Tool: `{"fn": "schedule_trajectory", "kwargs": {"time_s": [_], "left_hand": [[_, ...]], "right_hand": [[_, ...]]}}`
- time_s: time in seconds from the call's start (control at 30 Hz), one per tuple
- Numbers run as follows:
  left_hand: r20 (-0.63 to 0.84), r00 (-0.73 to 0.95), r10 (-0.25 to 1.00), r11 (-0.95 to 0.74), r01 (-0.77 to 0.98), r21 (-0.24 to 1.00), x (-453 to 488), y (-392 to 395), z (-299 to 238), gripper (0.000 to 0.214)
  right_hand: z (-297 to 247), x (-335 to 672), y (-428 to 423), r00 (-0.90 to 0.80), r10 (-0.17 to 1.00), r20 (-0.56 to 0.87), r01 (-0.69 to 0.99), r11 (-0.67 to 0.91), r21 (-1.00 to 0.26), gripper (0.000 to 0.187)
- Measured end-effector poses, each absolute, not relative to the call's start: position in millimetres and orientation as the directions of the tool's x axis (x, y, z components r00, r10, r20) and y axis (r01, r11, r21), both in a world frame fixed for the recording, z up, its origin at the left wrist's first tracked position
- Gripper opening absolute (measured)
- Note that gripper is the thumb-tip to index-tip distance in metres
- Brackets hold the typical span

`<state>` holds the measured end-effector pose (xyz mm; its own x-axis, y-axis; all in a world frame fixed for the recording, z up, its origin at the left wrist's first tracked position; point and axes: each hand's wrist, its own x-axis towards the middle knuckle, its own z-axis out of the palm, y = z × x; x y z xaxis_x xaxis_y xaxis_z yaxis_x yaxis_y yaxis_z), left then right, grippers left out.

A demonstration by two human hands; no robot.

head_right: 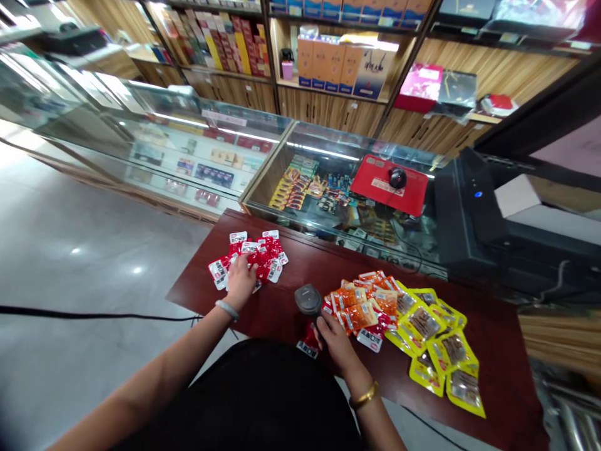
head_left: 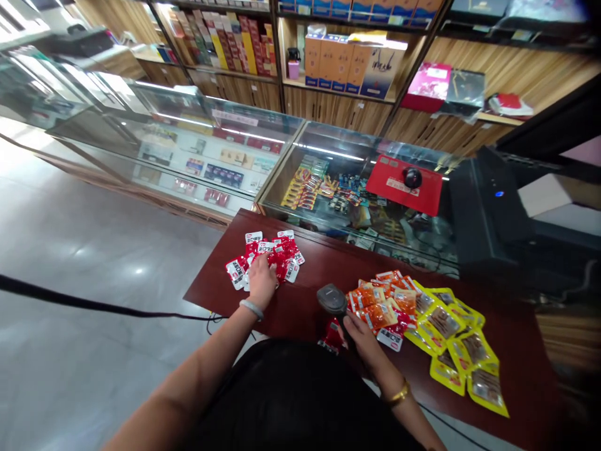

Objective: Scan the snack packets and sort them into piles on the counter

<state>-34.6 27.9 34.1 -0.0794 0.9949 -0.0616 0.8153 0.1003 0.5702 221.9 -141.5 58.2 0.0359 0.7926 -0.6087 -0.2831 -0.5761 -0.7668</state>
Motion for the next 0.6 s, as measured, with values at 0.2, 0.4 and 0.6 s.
{"fn": "schedule_trajectory", "kwargs": {"time_s": [0.2,0.4,0.6], "left_hand": [[-0.147,0.618,0.773,-0.428,0.678,0.598,30.2,-5.6,35.3,0.028],[-0.301,0.87,0.391,-0.658,0.493,0.569,89.8,-55.2,1.4,0.063],[-0.416,0.79,0.449,-0.568,0.612,0.55,92.3,-62.4,-17.2,0.035]], "right_hand": [[58.5,255.4,-168.7,0.201,0.747,-0.633,-0.352,-0.549,-0.759,0.044],[66.1,266.4,-191.6,0.274,0.733,-0.623,-0.361,-0.522,-0.773,0.043],[63.3,258.5,-200.6,0.288,0.713,-0.639,-0.408,-0.512,-0.755,0.048]]}}
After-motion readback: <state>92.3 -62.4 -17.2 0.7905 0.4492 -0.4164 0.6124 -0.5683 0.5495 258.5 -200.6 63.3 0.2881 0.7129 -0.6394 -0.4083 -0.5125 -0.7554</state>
